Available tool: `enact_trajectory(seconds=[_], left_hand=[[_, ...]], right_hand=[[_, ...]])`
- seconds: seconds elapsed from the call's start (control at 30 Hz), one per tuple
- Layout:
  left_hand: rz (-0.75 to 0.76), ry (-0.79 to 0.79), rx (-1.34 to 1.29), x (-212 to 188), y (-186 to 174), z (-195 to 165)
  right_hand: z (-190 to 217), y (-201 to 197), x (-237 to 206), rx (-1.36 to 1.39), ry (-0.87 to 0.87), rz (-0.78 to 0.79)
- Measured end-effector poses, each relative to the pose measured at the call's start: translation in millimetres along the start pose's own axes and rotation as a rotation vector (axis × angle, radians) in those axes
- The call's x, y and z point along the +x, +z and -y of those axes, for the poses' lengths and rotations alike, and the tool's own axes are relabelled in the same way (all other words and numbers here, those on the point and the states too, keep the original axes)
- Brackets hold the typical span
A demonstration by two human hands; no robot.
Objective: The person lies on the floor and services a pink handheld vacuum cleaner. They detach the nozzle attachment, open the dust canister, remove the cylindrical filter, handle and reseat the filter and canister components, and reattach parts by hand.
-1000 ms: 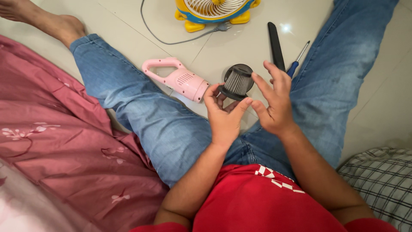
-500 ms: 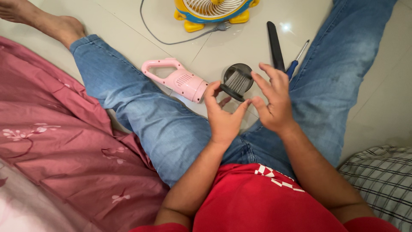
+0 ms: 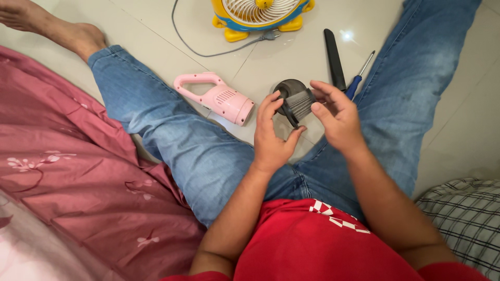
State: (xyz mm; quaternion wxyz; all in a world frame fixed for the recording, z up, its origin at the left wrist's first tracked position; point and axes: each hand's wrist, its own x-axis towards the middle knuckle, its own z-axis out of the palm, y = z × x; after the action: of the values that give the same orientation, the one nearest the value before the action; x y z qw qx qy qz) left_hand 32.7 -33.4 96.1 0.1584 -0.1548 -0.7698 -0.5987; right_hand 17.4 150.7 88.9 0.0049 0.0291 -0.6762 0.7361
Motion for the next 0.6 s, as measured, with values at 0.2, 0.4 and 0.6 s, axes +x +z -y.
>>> enact_trajectory(seconds=[0.2, 0.4, 0.6], left_hand=[[-0.012, -0.114, -0.070, 2.1, -7.0, -8.0], [0.011, -0.330, -0.283, 3.1, -4.5, -8.9], [0.013, -0.450, -0.442, 4.3, -1.8, -0.6]], right_hand=[[6.2, -1.6, 3.0, 0.034, 0.054, -0.079], [12.9, 3.5, 3.8, 0.088, 0.060, -0.038], [13.6, 7.8, 3.5, 0.093, 0.052, 0.006]])
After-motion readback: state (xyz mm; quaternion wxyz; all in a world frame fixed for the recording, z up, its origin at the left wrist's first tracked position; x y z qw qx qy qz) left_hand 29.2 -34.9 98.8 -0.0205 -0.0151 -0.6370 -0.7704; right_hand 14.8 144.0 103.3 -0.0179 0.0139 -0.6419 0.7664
